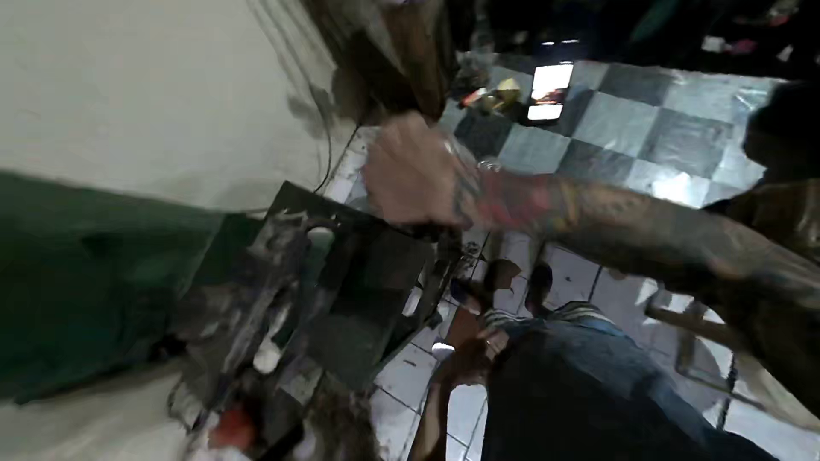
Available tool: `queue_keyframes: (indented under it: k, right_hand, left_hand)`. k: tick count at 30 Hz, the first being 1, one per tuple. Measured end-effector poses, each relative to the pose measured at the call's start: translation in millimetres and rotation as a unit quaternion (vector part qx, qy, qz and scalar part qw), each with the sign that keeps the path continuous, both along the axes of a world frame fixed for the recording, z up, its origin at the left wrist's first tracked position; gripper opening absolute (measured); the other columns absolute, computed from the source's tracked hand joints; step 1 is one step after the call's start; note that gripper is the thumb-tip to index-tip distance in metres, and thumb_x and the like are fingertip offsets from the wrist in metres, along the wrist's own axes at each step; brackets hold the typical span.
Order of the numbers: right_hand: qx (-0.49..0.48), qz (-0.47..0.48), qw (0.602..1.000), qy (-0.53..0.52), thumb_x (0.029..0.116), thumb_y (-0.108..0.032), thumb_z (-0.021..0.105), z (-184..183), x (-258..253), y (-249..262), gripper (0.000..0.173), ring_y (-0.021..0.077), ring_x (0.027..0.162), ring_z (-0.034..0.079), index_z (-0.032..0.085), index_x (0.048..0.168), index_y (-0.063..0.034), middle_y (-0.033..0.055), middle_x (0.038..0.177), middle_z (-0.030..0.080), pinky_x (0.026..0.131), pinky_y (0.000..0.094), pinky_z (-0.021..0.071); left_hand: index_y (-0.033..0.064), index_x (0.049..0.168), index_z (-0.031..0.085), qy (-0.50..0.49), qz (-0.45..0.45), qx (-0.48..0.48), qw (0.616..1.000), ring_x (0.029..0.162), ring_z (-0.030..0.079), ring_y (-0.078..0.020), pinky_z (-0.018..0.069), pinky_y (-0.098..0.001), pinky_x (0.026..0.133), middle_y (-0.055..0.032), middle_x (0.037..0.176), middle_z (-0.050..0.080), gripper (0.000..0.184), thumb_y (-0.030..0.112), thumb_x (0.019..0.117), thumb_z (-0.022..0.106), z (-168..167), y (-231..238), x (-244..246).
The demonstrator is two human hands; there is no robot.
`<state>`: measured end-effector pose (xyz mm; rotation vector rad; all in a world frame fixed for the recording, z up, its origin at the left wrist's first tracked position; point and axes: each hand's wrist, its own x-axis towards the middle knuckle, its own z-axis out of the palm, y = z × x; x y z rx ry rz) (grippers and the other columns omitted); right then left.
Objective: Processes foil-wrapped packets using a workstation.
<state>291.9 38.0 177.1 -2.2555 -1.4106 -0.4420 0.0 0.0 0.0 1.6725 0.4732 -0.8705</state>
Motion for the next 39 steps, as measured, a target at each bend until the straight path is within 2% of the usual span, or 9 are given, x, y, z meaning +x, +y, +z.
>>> queue_keyframes:
  k: [4, 7, 10, 16, 24, 31, 33, 36, 39]
  right_hand:
    - [-0.268, -0.052, 0.948, 0.163, 0.1012, -0.03, 0.058, 0, -51, -198, 0.043, 0.0555, 0.116, 0.058, 0.062, 0.129, 0.0027, 0.0358, 0.126, 0.059, 0.091, 0.0679, 0.0492]
    - [-0.374, -0.218, 0.81, 0.397, 0.1047, -0.038, 0.051, -72, -51, -266, 0.066, 0.0669, 0.121, 0.05, 0.035, 0.156, 0.0021, 0.0469, 0.138, 0.045, 0.093, 0.0773, 0.0421]
    - [-0.334, -0.299, 0.767, 0.459, 0.1042, -0.061, 0.03, -187, -45, -333, 0.078, 0.0637, 0.121, 0.054, 0.048, 0.149, 0.0002, 0.0415, 0.134, 0.054, 0.095, 0.0777, 0.0413]
    - [-0.152, -0.327, 0.768, 0.529, 0.106, -0.047, 0.034, -329, -66, -401, 0.062, 0.0465, 0.12, 0.064, 0.065, 0.13, 0.0003, 0.0301, 0.123, 0.067, 0.102, 0.0617, 0.0487]
    - [-0.275, -0.295, 0.676, 0.617, 0.1092, -0.035, 0.045, -237, -27, -365, 0.047, 0.0502, 0.124, 0.06, 0.059, 0.14, -0.0023, 0.0302, 0.132, 0.063, 0.103, 0.0668, 0.0453]
    - [-0.077, -0.331, 0.856, 0.389, 0.0941, -0.022, 0.073, -148, 10, -327, 0.042, 0.0364, 0.11, 0.067, 0.068, 0.134, -0.0103, 0.0185, 0.12, 0.068, 0.09, 0.0547, 0.0568]
    - [-0.136, -0.273, 0.865, 0.398, 0.0876, -0.023, 0.079, -168, 35, -345, 0.055, 0.0425, 0.124, 0.057, 0.064, 0.138, -0.0057, 0.024, 0.13, 0.061, 0.097, 0.0579, 0.0521]
    - [-0.161, -0.128, 0.87, 0.447, 0.0888, -0.027, 0.08, -177, 76, -372, 0.038, 0.038, 0.117, 0.063, 0.076, 0.122, -0.0085, 0.0208, 0.12, 0.069, 0.104, 0.0543, 0.048]
    - [-0.187, -0.095, 0.82, 0.533, 0.0911, -0.027, 0.079, -164, 103, -376, 0.034, 0.031, 0.108, 0.067, 0.077, 0.121, -0.0095, 0.0141, 0.116, 0.072, 0.1, 0.0513, 0.051]
  left_hand:
    - [-0.0053, 0.133, 0.06, -0.195, 0.173, 0.364, 0.894, 0.114, 0.067, -0.0319, 0.0545, -0.0491, 0.1, -0.0237, 0.125, 0.066, 0.052, 0.022, 0.0915, 0.077, 34, 21, 97]
    - [-0.0031, 0.127, 0.067, -0.269, 0.081, 0.424, 0.861, 0.123, 0.063, -0.0372, 0.0505, -0.0502, 0.105, -0.0248, 0.139, 0.06, 0.048, 0.029, 0.0936, 0.076, 77, 27, 211]
    - [0.0013, 0.126, 0.068, -0.298, -0.071, 0.43, 0.849, 0.125, 0.061, -0.0389, 0.0503, -0.053, 0.105, -0.0233, 0.14, 0.058, 0.041, 0.031, 0.0972, 0.071, 63, 33, 300]
    - [0.0048, 0.129, 0.067, -0.237, -0.169, 0.448, 0.845, 0.127, 0.06, -0.0365, 0.0515, -0.0538, 0.103, -0.0206, 0.147, 0.053, 0.056, 0.04, 0.0877, 0.082, 15, 44, 357]
    - [0.0163, 0.156, 0.046, -0.293, -0.117, 0.452, 0.834, 0.102, 0.069, -0.0467, 0.0528, -0.0622, 0.091, -0.0271, 0.117, 0.07, 0.053, 0.03, 0.1059, 0.058, 7, 39, 345]
    - [-0.001, 0.16, 0.027, -0.249, -0.072, 0.428, 0.866, 0.139, 0.043, -0.0517, 0.0373, -0.0633, 0.113, -0.0348, 0.153, 0.04, 0.082, 0.037, 0.0996, 0.067, 16, 33, 352]
    - [-0.0051, 0.151, 0.042, -0.307, -0.157, 0.4, 0.849, 0.146, 0.038, -0.0469, 0.0354, -0.0591, 0.117, -0.0301, 0.162, 0.029, 0.07, 0.038, 0.1009, 0.064, 30, 12, 352]
    - [0.0015, 0.13, 0.066, -0.416, -0.318, 0.298, 0.798, 0.14, 0.049, -0.0398, 0.0403, -0.0548, 0.116, -0.0227, 0.15, 0.051, 0.049, 0.035, 0.0949, 0.072, 27, -28, 356]
    - [-0.0011, 0.125, 0.066, -0.406, -0.412, 0.262, 0.773, 0.142, 0.042, -0.0469, 0.0303, -0.0605, 0.12, -0.0253, 0.141, 0.057, 0.05, 0.033, 0.0905, 0.078, 4, -45, 358]
